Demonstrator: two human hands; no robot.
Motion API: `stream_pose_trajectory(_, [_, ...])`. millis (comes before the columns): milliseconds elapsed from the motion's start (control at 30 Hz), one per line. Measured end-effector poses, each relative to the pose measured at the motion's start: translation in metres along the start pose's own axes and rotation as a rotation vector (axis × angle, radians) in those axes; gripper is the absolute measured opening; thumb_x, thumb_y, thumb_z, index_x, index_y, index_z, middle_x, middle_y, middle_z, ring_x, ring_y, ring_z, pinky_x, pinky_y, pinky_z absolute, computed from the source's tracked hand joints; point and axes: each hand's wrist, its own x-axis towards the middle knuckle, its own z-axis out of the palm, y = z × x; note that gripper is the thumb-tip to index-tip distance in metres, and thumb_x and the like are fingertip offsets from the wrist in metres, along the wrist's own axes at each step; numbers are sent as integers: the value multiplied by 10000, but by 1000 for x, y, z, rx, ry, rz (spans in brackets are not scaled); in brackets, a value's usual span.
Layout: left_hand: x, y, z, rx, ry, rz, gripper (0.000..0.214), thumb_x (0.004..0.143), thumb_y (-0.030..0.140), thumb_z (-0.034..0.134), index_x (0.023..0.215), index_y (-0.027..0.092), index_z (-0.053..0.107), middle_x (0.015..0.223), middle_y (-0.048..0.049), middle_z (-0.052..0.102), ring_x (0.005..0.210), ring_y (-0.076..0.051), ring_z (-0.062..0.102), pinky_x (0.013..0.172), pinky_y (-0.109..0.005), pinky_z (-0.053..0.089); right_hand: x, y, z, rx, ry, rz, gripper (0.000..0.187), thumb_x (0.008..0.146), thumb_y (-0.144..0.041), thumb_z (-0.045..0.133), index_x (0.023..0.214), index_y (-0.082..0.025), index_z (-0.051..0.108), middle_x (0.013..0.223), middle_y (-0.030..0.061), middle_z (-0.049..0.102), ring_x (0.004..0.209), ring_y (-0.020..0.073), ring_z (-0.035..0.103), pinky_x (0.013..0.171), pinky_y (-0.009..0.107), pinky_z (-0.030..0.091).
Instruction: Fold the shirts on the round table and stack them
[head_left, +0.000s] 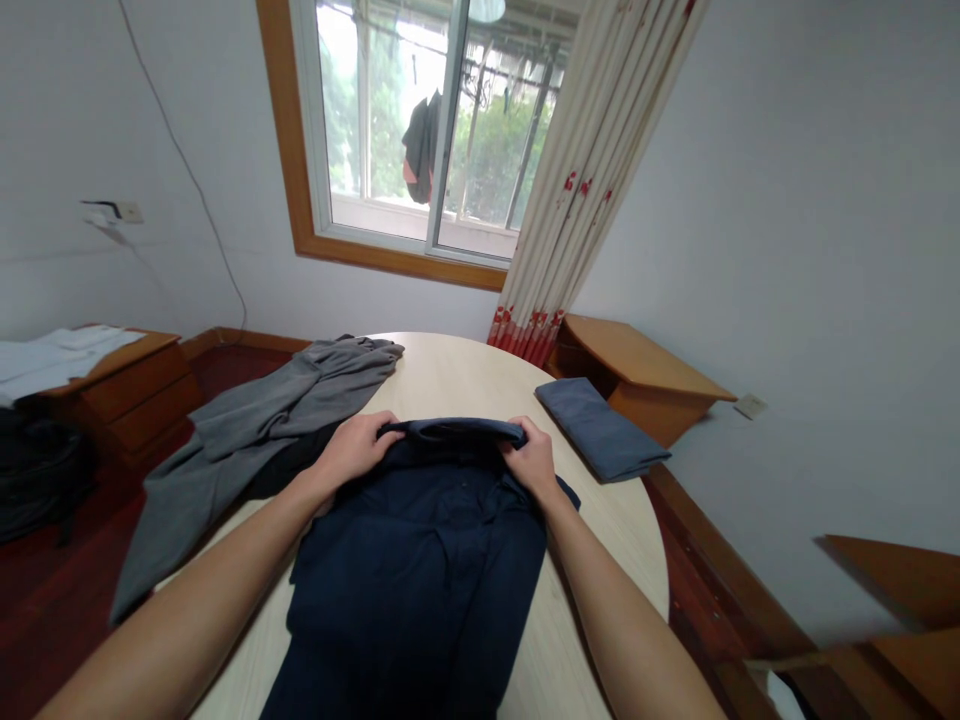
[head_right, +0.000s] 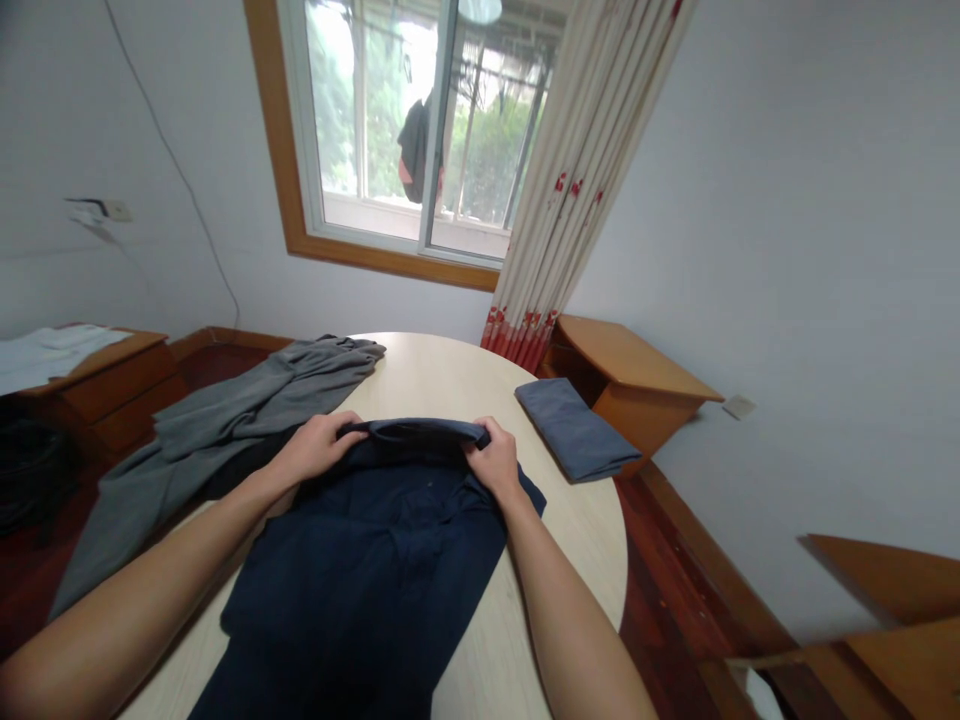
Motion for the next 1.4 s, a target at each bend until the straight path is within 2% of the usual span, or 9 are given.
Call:
stream_pose_trajectory(200, [3, -13, -3, -41, 12, -23, 313, 888, 458, 515, 936, 217, 710, 870, -60, 732, 801, -235, 652, 692, -290, 417, 1, 2, -4, -31, 4, -17, 161, 755, -368, 615, 774, -209, 637, 685, 11, 665, 656, 203, 597, 624, 290, 440])
stream_pose_trajectory(400, [3, -12, 1, -68, -86, -17, 321, 819, 522, 606, 845, 217, 702, 750, -36, 705, 705, -218, 645, 629, -276, 402, 4, 12, -11, -53, 102, -6, 156, 740, -320, 588, 817, -206, 662, 758, 38, 702, 726, 232, 630, 683, 322, 478])
stream_pose_trajectory(533, [3, -14, 6, -46, -169, 64, 368, 743, 582, 687, 746, 215, 668, 722, -27, 687, 708, -220, 632, 619, -277, 411, 8, 24, -23, -126, 179, -91, 145, 710, -261, 595, 807, -209, 690, 814, 58, 681, 806, 252, 617, 758, 369, 493])
stream_pose_trajectory(667, [4, -20, 5, 7, -209, 70, 289, 678, 496, 749, 733, 223, 670, 772, -20, 685, 732, -216, 624, 628, -273, 412, 11, 35, -36, -250, 246, -115, 176, 726, -237, 598, 829, -216, 740, 822, 65, 625, 828, 256, 573, 740, 375, 478])
stream_pose_trajectory(833, [4, -20, -3, 141, -80, -25, 171, 792, 390, 629, 789, 237, 705, 780, -40, 692, 744, -217, 628, 615, -270, 384, 13, 36, -46, -274, 286, -36, 243, 773, -243, 569, 907, -194, 766, 779, 47, 565, 683, 216, 559, 643, 340, 458])
stream_pose_trajectory(967, [3, -14, -8, 169, 83, -126, 268, 880, 420, 511, 908, 240, 707, 763, -46, 703, 730, -234, 645, 608, -279, 379, 15, 34, -49, -251, 250, -55, 284, 720, -202, 578, 943, -179, 752, 831, 73, 667, 746, 250, 634, 718, 358, 493])
stream_pose_trajectory(1100, [3, -10, -10, -65, 295, -197, 317, 877, 461, 495, 925, 201, 670, 652, -31, 672, 628, -215, 639, 596, -278, 421, 17, 36, -50, -225, 242, 40, 286, 728, -212, 540, 926, -166, 740, 815, 106, 736, 728, 272, 671, 712, 364, 502])
stream_pose_trajectory(1233, [6, -5, -4, -643, 347, -305, 415, 831, 561, 538, 944, 164, 587, 555, 1, 640, 439, -164, 586, 489, -258, 453, 15, 38, -42, -135, 233, 224, 247, 735, -270, 502, 795, -179, 723, 675, 97, 719, 613, 261, 655, 583, 334, 484])
stream_pose_trajectory(1400, [10, 3, 6, -1007, 482, -293, 501, 725, 585, 693, 945, 158, 551, 663, -39, 716, 524, -175, 679, 535, -276, 541, 7, 33, -24, 329, 98, 541, 188, 645, -326, 577, 766, -205, 654, 556, 43, 674, 475, 241, 625, 451, 311, 475])
